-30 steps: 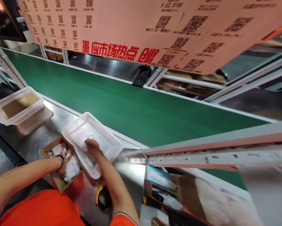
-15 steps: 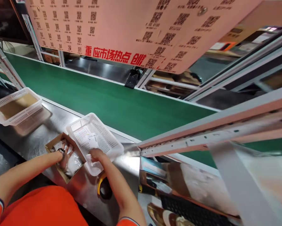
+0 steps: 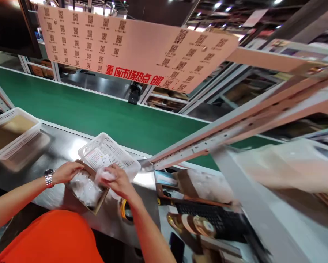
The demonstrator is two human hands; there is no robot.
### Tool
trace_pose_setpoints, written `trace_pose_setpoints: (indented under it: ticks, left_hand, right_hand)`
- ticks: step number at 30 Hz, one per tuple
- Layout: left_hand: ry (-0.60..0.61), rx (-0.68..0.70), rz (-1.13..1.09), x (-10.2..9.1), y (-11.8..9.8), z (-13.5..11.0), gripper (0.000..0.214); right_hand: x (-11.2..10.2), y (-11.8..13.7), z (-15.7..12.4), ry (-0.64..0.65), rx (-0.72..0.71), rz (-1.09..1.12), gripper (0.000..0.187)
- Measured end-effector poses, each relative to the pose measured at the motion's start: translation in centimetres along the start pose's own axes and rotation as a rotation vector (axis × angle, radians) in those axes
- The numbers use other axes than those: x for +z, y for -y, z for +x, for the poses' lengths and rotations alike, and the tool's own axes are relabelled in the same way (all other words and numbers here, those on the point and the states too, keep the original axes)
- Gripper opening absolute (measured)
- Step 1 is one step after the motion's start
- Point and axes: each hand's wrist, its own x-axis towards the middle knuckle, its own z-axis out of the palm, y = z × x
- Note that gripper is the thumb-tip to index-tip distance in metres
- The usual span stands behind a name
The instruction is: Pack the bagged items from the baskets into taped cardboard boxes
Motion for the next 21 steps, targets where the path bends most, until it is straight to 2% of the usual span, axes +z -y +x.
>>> trace_pose_setpoints:
  ticks: [3, 5, 7, 9, 10, 11, 14, 16, 18, 21]
  left_hand:
    - [-0.185, -0.044, -0.139, -1.6, 2.1, -1.2, 0.035]
    - [-0.218, -0.058, -0.174, -1.8, 3.4, -1.9, 0.034]
    - [-0.19, -0.031, -0.175, -1.5, 4.4, -2.5, 0.033]
    - [-0.163, 0.002, -0.162, -1.2, 4.8, -2.9, 0.033]
    - [-0.154, 0.023, -0.15, -1.1, 4.7, -3.0, 0.033]
    - [-0.144, 0.05, -0.135, -1.0, 4.5, -3.0, 0.034]
    - [-0.066, 0.156, -0.074, -0.9, 2.9, -2.9, 0.036]
    - [0.055, 0.208, -0.022, -0.5, 1.4, -2.5, 0.037]
    - [0.199, 0.214, 0.04, 0.4, 0.0, -2.0, 0.036]
    - [0.34, 0.129, 0.14, 2.9, -1.3, -1.1, 0.028]
  right_hand:
    - [7.6, 2.6, 0.7, 0.04, 0.071, 0.027, 0.042]
    - [11.9, 2.9, 1.3, 0.077, 0.13, -0.014, 0.072]
    - [14.1, 2.8, 1.5, 0.101, 0.161, -0.05, 0.103]
    - [13.8, 2.5, 1.2, 0.1, 0.144, -0.058, 0.114]
    - [12.8, 2.4, 1.0, 0.097, 0.12, -0.052, 0.109]
    - [11.5, 2.2, 0.9, 0.094, 0.09, -0.044, 0.098]
    - [7.0, 0.6, 1.9, 0.026, 0.073, -0.019, 0.049]
    - [4.8, -1.6, 4.0, -0.04, 0.148, -0.062, 0.034]
    - [4.1, -4.5, 6.9, -0.019, 0.24, -0.184, 0.036]
    - [5.3, -8.9, 10.7, 0.127, 0.291, -0.348, 0.044]
